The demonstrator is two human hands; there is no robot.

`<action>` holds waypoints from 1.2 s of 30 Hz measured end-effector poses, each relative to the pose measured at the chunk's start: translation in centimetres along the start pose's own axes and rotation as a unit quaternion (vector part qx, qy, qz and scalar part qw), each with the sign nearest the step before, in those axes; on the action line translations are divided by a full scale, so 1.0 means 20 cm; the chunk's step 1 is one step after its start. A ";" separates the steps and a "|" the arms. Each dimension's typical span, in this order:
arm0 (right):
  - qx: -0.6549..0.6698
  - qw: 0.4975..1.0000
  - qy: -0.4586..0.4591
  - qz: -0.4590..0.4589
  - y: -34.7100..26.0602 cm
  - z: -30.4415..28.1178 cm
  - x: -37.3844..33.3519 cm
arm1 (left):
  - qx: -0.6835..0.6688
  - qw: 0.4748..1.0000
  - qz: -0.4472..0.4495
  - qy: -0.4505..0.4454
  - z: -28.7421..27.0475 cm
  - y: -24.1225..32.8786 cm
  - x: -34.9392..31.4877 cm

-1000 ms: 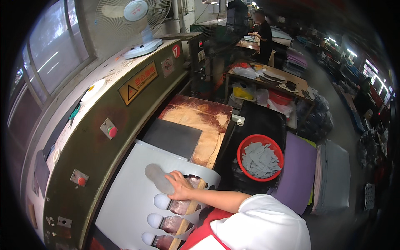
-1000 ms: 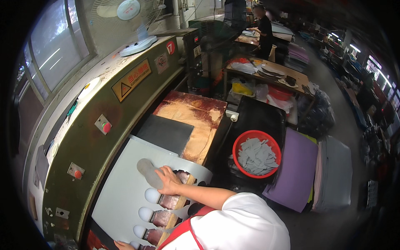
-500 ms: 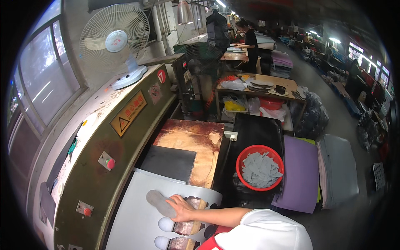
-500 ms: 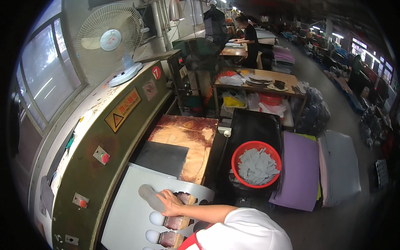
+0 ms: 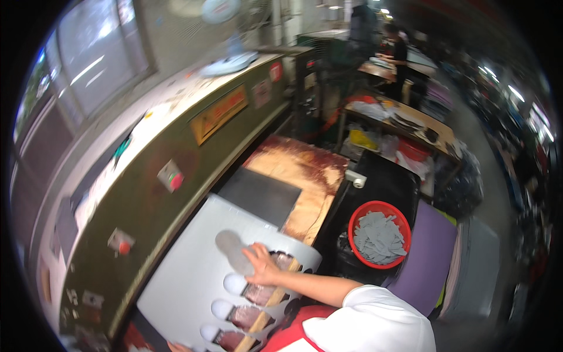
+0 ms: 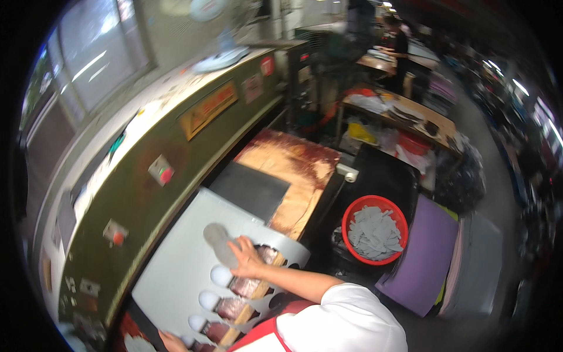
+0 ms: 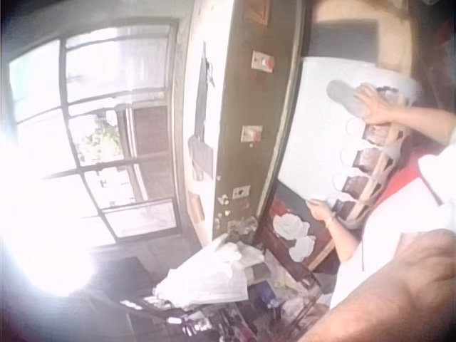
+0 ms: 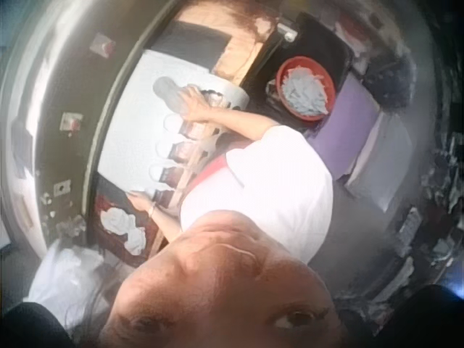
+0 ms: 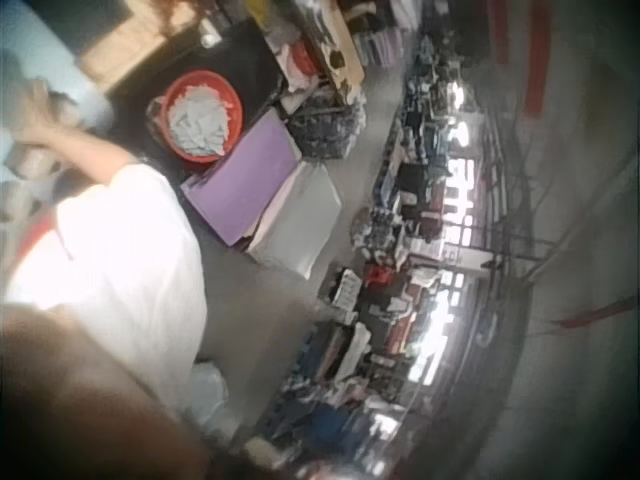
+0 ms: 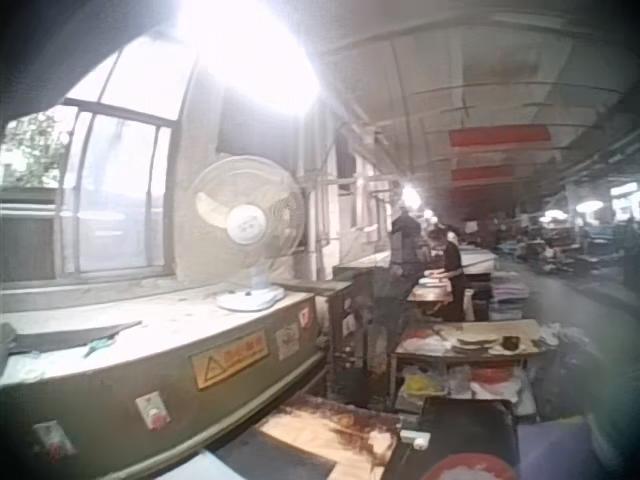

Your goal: The person places a sheet of gray fabric onto a hydraulic cutting press, aligns a shoe-shaped template, and activates the press to cut multiple pieces. The person then removes the cut pieces and places them into a red basket, repeating the cycle with a new sheet.

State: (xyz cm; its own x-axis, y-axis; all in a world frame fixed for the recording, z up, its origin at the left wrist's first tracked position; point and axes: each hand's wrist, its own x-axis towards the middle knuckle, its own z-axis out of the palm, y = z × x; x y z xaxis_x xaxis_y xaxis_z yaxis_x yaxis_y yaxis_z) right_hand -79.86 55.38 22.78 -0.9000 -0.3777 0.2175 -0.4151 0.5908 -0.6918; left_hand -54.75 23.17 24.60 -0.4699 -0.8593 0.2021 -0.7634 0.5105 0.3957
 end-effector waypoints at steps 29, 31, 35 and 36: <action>0.072 0.951 -0.154 -0.260 -1.06 1.14 0.25 | -0.096 0.991 0.080 0.055 0.26 -0.02 0.33; 0.102 0.965 -0.139 -0.199 -0.97 1.10 0.39 | -0.107 0.989 0.088 0.054 0.25 -0.02 0.41; 0.187 0.965 0.159 -0.096 -0.57 0.59 0.97 | -0.138 0.990 -0.009 0.021 0.16 -0.08 0.37; 0.107 0.956 0.267 -0.056 -0.49 0.39 1.11 | -0.130 0.991 -0.041 -0.014 0.13 -0.09 0.31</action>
State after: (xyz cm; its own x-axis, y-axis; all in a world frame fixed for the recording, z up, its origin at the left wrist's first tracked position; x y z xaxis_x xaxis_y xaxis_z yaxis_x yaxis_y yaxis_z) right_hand -94.73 35.67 29.04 -0.8152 0.0219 0.5788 -0.5271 0.3864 -0.7569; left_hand -57.33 16.97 22.85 -0.4252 -0.8948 0.1362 -0.6614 0.4099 0.6281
